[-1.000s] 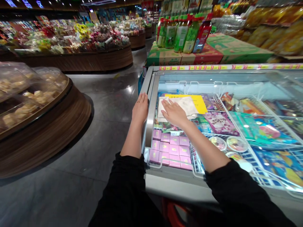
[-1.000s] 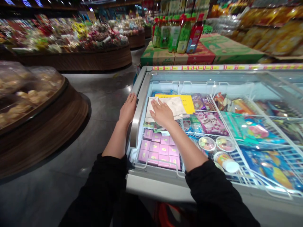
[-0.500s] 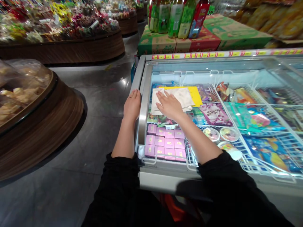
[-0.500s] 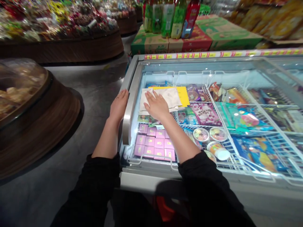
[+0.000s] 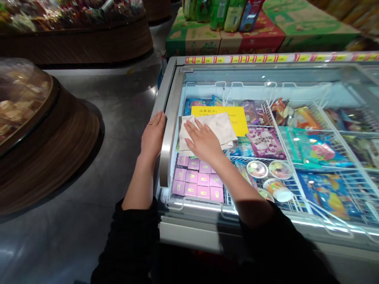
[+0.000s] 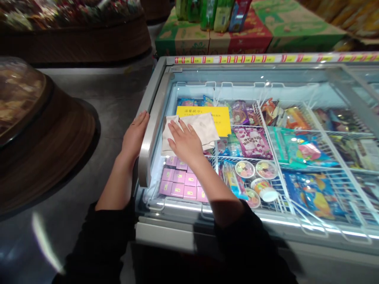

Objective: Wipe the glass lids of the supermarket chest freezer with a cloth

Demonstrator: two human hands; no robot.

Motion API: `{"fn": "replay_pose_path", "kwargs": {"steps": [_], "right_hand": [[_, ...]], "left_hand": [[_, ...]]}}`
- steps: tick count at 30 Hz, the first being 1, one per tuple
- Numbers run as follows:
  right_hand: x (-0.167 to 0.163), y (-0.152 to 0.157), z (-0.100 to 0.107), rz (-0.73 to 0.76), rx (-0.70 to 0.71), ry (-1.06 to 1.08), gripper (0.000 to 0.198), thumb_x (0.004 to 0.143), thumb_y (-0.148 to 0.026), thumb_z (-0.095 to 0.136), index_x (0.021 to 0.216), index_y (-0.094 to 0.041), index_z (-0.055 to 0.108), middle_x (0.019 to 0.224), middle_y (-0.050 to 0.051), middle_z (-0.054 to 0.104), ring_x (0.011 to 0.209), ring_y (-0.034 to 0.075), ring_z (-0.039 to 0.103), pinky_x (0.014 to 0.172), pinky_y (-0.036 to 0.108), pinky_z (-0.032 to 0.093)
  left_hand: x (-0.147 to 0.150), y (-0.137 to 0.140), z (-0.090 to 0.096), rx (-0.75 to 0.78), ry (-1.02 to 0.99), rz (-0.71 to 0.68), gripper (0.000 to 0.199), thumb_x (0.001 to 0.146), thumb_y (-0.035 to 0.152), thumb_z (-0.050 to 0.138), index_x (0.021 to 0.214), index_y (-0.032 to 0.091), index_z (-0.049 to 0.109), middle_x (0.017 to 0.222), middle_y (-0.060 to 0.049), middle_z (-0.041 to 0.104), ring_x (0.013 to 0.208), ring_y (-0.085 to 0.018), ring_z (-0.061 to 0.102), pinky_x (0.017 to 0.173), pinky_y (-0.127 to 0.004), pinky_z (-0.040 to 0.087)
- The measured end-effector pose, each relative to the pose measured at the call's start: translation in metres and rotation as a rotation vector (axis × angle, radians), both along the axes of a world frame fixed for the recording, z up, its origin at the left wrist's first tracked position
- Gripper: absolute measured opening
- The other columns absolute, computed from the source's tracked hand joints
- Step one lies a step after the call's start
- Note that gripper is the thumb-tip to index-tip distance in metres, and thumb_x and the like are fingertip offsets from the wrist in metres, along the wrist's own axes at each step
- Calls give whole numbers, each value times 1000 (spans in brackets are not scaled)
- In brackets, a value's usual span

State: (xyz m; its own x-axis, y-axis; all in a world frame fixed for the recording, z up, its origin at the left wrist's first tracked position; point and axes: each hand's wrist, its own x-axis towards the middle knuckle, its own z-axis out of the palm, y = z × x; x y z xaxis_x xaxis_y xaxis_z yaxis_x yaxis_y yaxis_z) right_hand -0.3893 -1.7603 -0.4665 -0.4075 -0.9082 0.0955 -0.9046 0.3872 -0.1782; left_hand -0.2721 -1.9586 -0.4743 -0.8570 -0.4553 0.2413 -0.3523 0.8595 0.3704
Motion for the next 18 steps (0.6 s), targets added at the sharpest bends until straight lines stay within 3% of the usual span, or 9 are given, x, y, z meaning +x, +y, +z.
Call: {"fn": "replay_pose_path", "kwargs": {"steps": [13, 18], "right_hand": [[4, 0, 5, 10, -30, -42, 61, 110, -39, 36, 168, -19, 37, 174, 5, 35, 163, 32, 27, 133, 57, 23], [-9, 4, 8, 61, 10, -66, 62, 109, -41, 35, 169, -21, 35, 174, 4, 36, 163, 30, 26, 133, 55, 24]], "left_hand": [[4, 6, 6, -13, -43, 20, 61, 104, 6, 28, 161, 21, 45, 172, -8, 39, 161, -20, 34, 133, -42, 29], [-1, 8, 8, -42, -93, 38, 58, 103, 2, 32, 158, 13, 48, 170, -14, 40, 160, -24, 35, 133, -42, 30]]}}
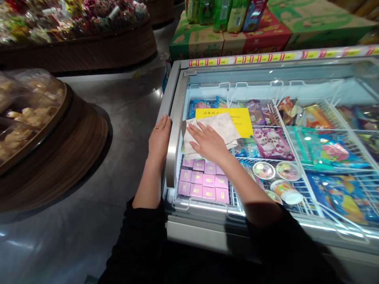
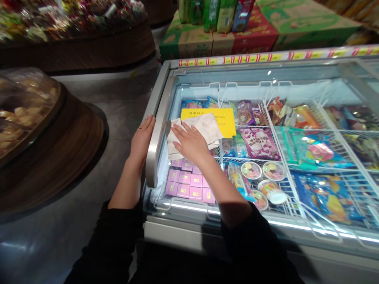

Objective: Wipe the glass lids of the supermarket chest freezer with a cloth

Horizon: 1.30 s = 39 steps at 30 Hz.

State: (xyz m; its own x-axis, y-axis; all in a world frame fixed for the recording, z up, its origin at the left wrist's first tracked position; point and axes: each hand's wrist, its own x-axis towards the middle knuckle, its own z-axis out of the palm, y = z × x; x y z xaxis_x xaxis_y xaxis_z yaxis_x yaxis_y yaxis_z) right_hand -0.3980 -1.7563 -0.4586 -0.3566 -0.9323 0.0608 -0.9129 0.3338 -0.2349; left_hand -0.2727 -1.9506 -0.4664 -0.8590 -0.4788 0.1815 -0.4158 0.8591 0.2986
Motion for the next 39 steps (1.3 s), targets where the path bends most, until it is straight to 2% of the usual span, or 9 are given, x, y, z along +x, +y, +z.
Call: {"fn": "replay_pose_path", "kwargs": {"steps": [5, 12, 15, 18, 22, 26, 29, 33, 39], "right_hand": [[-11, -10, -1, -201, 0, 40, 65, 109, -40, 32, 168, -11, 34, 174, 12, 35, 162, 34, 27, 132, 57, 24], [-1, 4, -4, -10, 15, 20, 64, 109, -45, 35, 168, -22, 35, 174, 4, 36, 163, 31, 25, 132, 56, 27], [-3, 5, -4, -80, 25, 21, 65, 109, -46, 35, 168, -19, 35, 174, 7, 35, 163, 32, 25, 132, 56, 27], [-3, -16, -3, -186, 25, 48, 65, 108, -41, 35, 167, -14, 36, 174, 9, 34, 163, 34, 26, 132, 58, 25], [4, -32, -2, -101, 27, 40, 63, 107, -35, 32, 165, -13, 40, 174, 8, 35, 163, 33, 27, 132, 56, 26], [3, -15, -4, -48, 10, 9, 63, 108, -38, 29, 166, -17, 39, 174, 5, 36, 163, 29, 27, 132, 53, 29], [-7, -13, -4, -109, 23, 5, 64, 108, -38, 29, 167, -14, 37, 174, 8, 35, 163, 30, 26, 131, 55, 28], [-12, -32, -3, -195, 37, 22, 65, 107, -35, 28, 167, -10, 36, 175, 10, 33, 163, 33, 24, 132, 57, 27], [-2, -19, -5, -30, 21, 8, 63, 108, -37, 29, 166, -15, 39, 174, 6, 36, 163, 28, 26, 132, 51, 28]], "left_hand": [[-3, 5, 3, -12, 13, -2, 57, 103, 0, 35, 156, 14, 50, 169, -15, 42, 159, -26, 37, 133, -44, 32], [-5, 13, 12, -42, 10, 14, 54, 104, 1, 40, 156, 12, 51, 167, -17, 45, 158, -26, 40, 131, -40, 36], [-5, 15, 16, -21, 3, 26, 55, 102, -1, 41, 155, 12, 53, 167, -15, 45, 157, -26, 42, 131, -40, 36], [-5, 15, 18, 10, 23, 26, 57, 100, -3, 39, 154, 11, 54, 166, -15, 45, 157, -25, 42, 131, -40, 36], [-6, 12, 16, 52, 76, 4, 62, 96, -6, 40, 154, 11, 54, 165, -17, 47, 156, -25, 43, 130, -41, 36], [-9, 8, 11, 92, 109, 1, 68, 91, -8, 42, 155, 10, 53, 165, -18, 47, 157, -26, 42, 131, -42, 34], [-12, 6, 8, 114, 131, 12, 69, 90, -9, 39, 155, 11, 54, 164, -16, 48, 156, -25, 43, 131, -43, 34], [-13, 7, 8, 126, 142, 25, 68, 93, -8, 37, 154, 14, 56, 164, -14, 50, 156, -24, 44, 131, -42, 34], [-14, 3, 11, 111, 122, 21, 60, 98, -2, 43, 155, 13, 55, 163, -13, 53, 155, -22, 46, 129, -36, 36]]}}
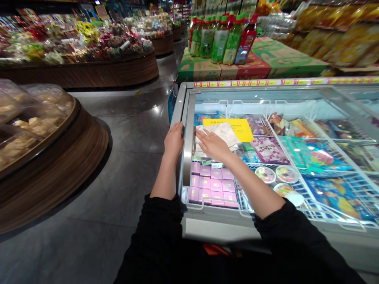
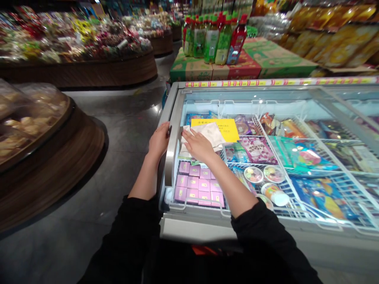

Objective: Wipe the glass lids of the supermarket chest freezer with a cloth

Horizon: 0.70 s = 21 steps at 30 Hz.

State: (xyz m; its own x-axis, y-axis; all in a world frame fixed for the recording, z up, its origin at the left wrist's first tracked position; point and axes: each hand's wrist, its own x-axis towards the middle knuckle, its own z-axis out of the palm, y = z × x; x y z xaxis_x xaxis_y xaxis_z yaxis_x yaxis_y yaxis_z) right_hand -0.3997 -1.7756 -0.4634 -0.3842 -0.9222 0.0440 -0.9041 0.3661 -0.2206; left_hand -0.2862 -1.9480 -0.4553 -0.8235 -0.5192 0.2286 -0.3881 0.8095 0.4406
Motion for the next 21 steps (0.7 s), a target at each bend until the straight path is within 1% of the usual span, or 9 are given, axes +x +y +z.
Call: {"fn": "replay_pose_path", "kwargs": {"steps": [2, 4, 6, 8, 10, 12, 15, 18, 21], "right_hand": [[-4, 9, 0, -16, 6, -4, 63, 108, -37, 29, 166, -16, 38, 173, 6, 36, 163, 28, 26, 131, 50, 29], [-10, 9, 2, -85, 20, 1, 63, 108, -35, 29, 167, -16, 38, 174, 8, 36, 163, 28, 27, 131, 51, 29], [-17, 1, 3, -147, 28, 9, 63, 108, -34, 29, 166, -12, 37, 174, 9, 34, 163, 31, 26, 131, 53, 28], [-22, -11, 4, -170, 15, 14, 64, 107, -33, 28, 166, -10, 37, 174, 10, 34, 163, 33, 26, 131, 55, 28], [-24, -17, 3, -146, -6, 12, 63, 107, -32, 29, 166, -12, 38, 174, 9, 35, 163, 32, 26, 131, 56, 28], [-26, -16, 1, -82, -17, -3, 63, 106, -32, 30, 166, -15, 39, 174, 6, 36, 163, 30, 26, 131, 56, 28], [-30, -5, 0, 2, -12, -29, 62, 106, -33, 30, 166, -18, 40, 173, 5, 38, 163, 28, 27, 131, 53, 29], [-36, -3, 1, -33, -17, -12, 62, 107, -34, 30, 165, -18, 41, 172, 7, 40, 162, 28, 29, 131, 54, 31], [-39, -15, 1, -117, -18, 20, 62, 107, -34, 29, 164, -12, 41, 172, 11, 38, 162, 31, 29, 130, 55, 30]], "left_hand": [[-2, -5, 0, 9, -4, -6, 58, 100, -1, 41, 154, 15, 55, 162, -12, 54, 155, -20, 46, 129, -34, 35], [-5, -10, 0, 18, -10, -10, 58, 101, 0, 40, 153, 17, 56, 162, -10, 54, 155, -19, 46, 129, -34, 34], [-12, -13, 2, 20, -14, -2, 57, 101, 0, 39, 153, 19, 56, 163, -9, 53, 155, -18, 45, 129, -34, 33], [-20, -13, 5, 11, -16, 33, 56, 102, 1, 38, 152, 19, 56, 162, -9, 54, 154, -18, 46, 128, -34, 34], [-29, -12, 7, -8, -29, 92, 53, 103, 2, 38, 150, 17, 58, 161, -10, 56, 153, -20, 49, 127, -35, 36], [-38, -10, 9, -30, -54, 130, 51, 103, 3, 37, 149, 13, 58, 160, -12, 56, 152, -22, 50, 128, -36, 35], [-45, -13, 7, -44, -75, 115, 51, 103, 1, 36, 148, 9, 58, 163, -14, 53, 154, -23, 47, 130, -37, 31], [-44, -18, 3, -14, -38, 80, 51, 103, 1, 38, 149, 13, 58, 163, -13, 52, 156, -22, 44, 131, -38, 31], [-42, -23, -1, 39, 18, 57, 49, 104, 4, 41, 148, 15, 59, 161, -14, 54, 155, -22, 45, 129, -40, 34]]}}
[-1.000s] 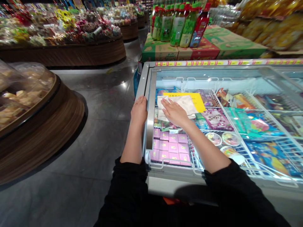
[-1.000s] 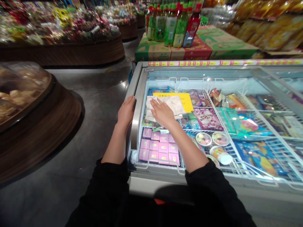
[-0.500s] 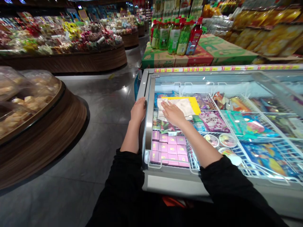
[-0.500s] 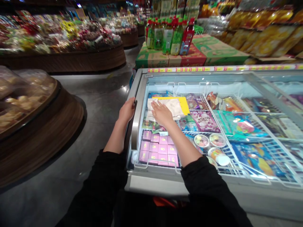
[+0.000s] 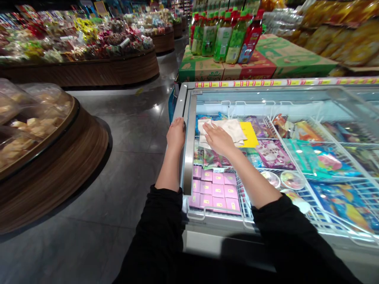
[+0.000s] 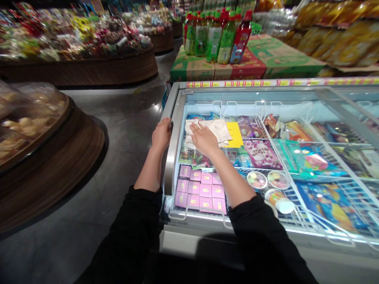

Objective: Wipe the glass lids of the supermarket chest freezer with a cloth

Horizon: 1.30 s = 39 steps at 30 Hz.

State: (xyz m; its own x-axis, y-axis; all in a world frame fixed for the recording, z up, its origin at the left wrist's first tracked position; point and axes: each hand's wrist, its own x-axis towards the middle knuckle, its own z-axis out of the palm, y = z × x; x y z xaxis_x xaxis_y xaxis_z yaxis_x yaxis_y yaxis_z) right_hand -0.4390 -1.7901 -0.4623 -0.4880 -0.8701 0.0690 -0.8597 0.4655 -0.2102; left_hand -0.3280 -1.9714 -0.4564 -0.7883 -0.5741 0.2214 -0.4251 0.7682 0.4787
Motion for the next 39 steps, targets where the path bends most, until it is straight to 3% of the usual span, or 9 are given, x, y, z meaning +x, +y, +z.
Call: {"fn": "replay_pose_path", "kwargs": {"steps": [3, 9, 16, 19, 24, 28, 33, 39], "right_hand": [[0, -8, -1, 14, -5, 9, 62, 107, -34, 29, 165, -12, 41, 173, 10, 38, 162, 32, 29, 130, 57, 30], [-10, 14, -2, 259, -2, -51, 61, 107, -37, 33, 166, -23, 39, 173, 3, 37, 161, 27, 32, 133, 53, 27], [-16, -12, -2, 15, 7, -21, 64, 108, -36, 30, 167, -12, 36, 174, 10, 35, 163, 33, 26, 132, 56, 25], [-11, -19, -1, 73, 21, -32, 64, 108, -37, 31, 167, -12, 36, 174, 9, 34, 163, 32, 26, 133, 54, 25], [0, 6, 2, 165, 18, -75, 64, 108, -39, 32, 168, -19, 36, 174, 5, 35, 163, 30, 27, 132, 54, 27], [2, 11, 0, 58, 0, -64, 64, 108, -40, 30, 168, -21, 34, 174, 5, 36, 163, 30, 27, 132, 55, 28], [-10, -17, -2, -56, 6, -25, 66, 107, -37, 28, 168, -13, 34, 175, 8, 33, 163, 35, 26, 132, 59, 25], [-12, -11, 2, 123, 34, -55, 64, 107, -36, 29, 168, -18, 36, 175, 2, 34, 163, 31, 26, 132, 54, 26]], "left_hand": [[-1, -3, -2, 30, 74, -7, 47, 105, 8, 45, 147, 20, 60, 159, -12, 57, 154, -24, 47, 128, -43, 37], [-4, -5, -2, 7, 177, 44, 47, 106, 13, 46, 151, 19, 58, 161, -12, 55, 158, -24, 40, 132, -44, 30], [-4, -3, 0, 65, 162, -35, 48, 106, 14, 46, 152, 23, 58, 162, -8, 54, 158, -22, 40, 131, -40, 31], [-2, -1, 2, 87, 150, -32, 51, 105, 11, 43, 153, 22, 57, 162, -9, 54, 158, -21, 41, 128, -36, 36], [0, -1, 3, 134, 133, 4, 51, 107, 15, 42, 155, 25, 54, 161, -6, 56, 157, -20, 42, 123, -35, 43], [-1, -2, 1, 154, 158, -21, 47, 109, 23, 42, 155, 23, 56, 161, -6, 55, 156, -22, 43, 126, -36, 39], [-4, -1, 1, 182, 196, -32, 46, 112, 29, 42, 155, 23, 56, 162, -4, 55, 156, -22, 43, 130, -37, 34], [-2, -2, 2, 194, 216, -147, 44, 113, 30, 42, 154, 27, 57, 163, -2, 53, 157, -20, 42, 130, -37, 33]]}}
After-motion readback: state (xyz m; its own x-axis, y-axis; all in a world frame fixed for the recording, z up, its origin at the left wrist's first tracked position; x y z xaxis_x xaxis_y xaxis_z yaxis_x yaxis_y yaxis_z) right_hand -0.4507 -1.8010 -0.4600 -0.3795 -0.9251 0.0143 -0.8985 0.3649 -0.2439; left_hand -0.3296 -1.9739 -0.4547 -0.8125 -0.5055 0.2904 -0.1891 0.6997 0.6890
